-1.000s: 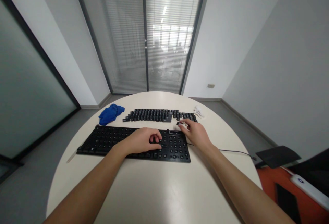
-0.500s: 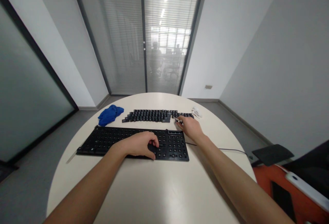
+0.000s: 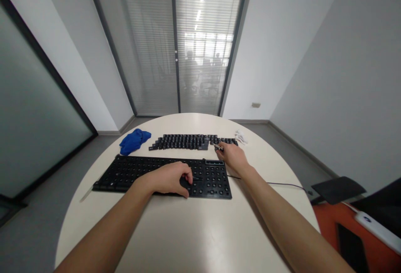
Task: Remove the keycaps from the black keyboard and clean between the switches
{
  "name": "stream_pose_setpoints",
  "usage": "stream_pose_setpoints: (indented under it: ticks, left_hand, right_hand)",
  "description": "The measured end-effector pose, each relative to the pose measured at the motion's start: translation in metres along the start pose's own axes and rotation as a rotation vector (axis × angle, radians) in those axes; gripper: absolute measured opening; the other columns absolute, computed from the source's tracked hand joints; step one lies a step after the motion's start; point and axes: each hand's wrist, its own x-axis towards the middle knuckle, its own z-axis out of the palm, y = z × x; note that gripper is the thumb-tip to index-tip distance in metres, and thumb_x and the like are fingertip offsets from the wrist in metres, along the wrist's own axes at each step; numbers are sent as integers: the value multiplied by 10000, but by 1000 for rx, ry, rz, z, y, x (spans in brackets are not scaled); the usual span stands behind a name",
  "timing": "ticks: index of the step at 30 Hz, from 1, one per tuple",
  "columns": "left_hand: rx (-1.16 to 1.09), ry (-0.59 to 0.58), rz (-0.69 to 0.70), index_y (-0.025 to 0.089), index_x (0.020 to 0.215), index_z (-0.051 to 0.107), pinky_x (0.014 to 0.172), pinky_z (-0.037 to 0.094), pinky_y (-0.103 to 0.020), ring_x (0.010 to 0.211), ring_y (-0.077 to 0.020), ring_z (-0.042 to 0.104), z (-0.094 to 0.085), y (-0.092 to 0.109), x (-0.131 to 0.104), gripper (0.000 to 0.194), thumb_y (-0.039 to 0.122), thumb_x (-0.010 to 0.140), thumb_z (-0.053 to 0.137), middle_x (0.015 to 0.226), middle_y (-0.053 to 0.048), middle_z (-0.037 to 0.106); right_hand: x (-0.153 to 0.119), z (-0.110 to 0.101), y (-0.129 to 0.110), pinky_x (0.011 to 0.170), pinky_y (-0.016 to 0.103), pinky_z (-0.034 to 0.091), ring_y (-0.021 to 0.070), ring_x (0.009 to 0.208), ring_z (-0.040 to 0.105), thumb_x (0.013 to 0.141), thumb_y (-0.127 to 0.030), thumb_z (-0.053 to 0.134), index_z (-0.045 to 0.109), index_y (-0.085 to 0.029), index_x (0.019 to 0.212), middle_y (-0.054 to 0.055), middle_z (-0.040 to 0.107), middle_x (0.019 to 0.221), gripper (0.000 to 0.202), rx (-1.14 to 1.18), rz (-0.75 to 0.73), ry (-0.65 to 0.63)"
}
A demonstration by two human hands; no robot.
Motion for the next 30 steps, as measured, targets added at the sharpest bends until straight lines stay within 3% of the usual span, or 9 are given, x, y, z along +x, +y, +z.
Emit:
stream_pose_setpoints:
  ticks: [12, 16, 20, 23, 26, 30]
  left_hand:
    - [12, -30, 4, 230, 861, 723, 779, 434, -270, 923, -207, 595, -2, 2, -1, 263, 270, 630, 839, 954, -2, 667]
    - [-8, -37, -11, 228, 880, 720, 778, 441, -271, 918, -208, 596, -4, 1, -4, 269, 251, 633, 825, 954, -7, 659]
    - [-13, -35, -57, 240, 933, 708, 823, 451, -279, 969, -222, 577, -7, -2, -9, 340, 266, 617, 831, 1014, -15, 627]
    - [3, -14, -89, 243, 951, 701, 869, 447, -292, 1024, -241, 556, -9, -5, -12, 379, 278, 600, 840, 1034, -22, 608]
    - [18, -26, -99, 241, 948, 699, 859, 441, -286, 1022, -239, 561, -9, -5, -12, 370, 278, 607, 835, 1022, -15, 617]
    - [26, -33, -107, 243, 955, 703, 798, 434, -269, 980, -228, 577, -8, -5, -11, 389, 284, 596, 846, 1004, -3, 627]
  right_hand:
    - [-5, -10, 0, 722, 307, 461, 272, 916, 698, 981, -413, 474, 653, -236, 1172, 103, 759, 1004, 316, 60, 20, 48]
    - [-18, -27, -6, 747, 314, 464, 244, 860, 682, 1034, -373, 345, 683, -189, 1027, 103, 742, 942, 385, 242, -104, 194]
    - [-40, -43, -22, 890, 336, 457, 234, 991, 639, 1046, -376, 300, 697, -197, 1020, 100, 697, 1005, 436, 512, -267, 367]
    - [-55, -46, -40, 846, 327, 474, 207, 913, 662, 1045, -387, 319, 684, -204, 974, 70, 709, 931, 415, 744, -321, 301]
    - [-64, -39, -56, 639, 275, 475, 154, 609, 624, 1000, -446, 463, 599, -203, 928, -8, 643, 656, 287, 968, -309, 86]
    - [-68, -28, -69, 572, 241, 462, 136, 597, 628, 928, -484, 592, 544, -201, 846, -10, 642, 670, 298, 1159, -345, -147]
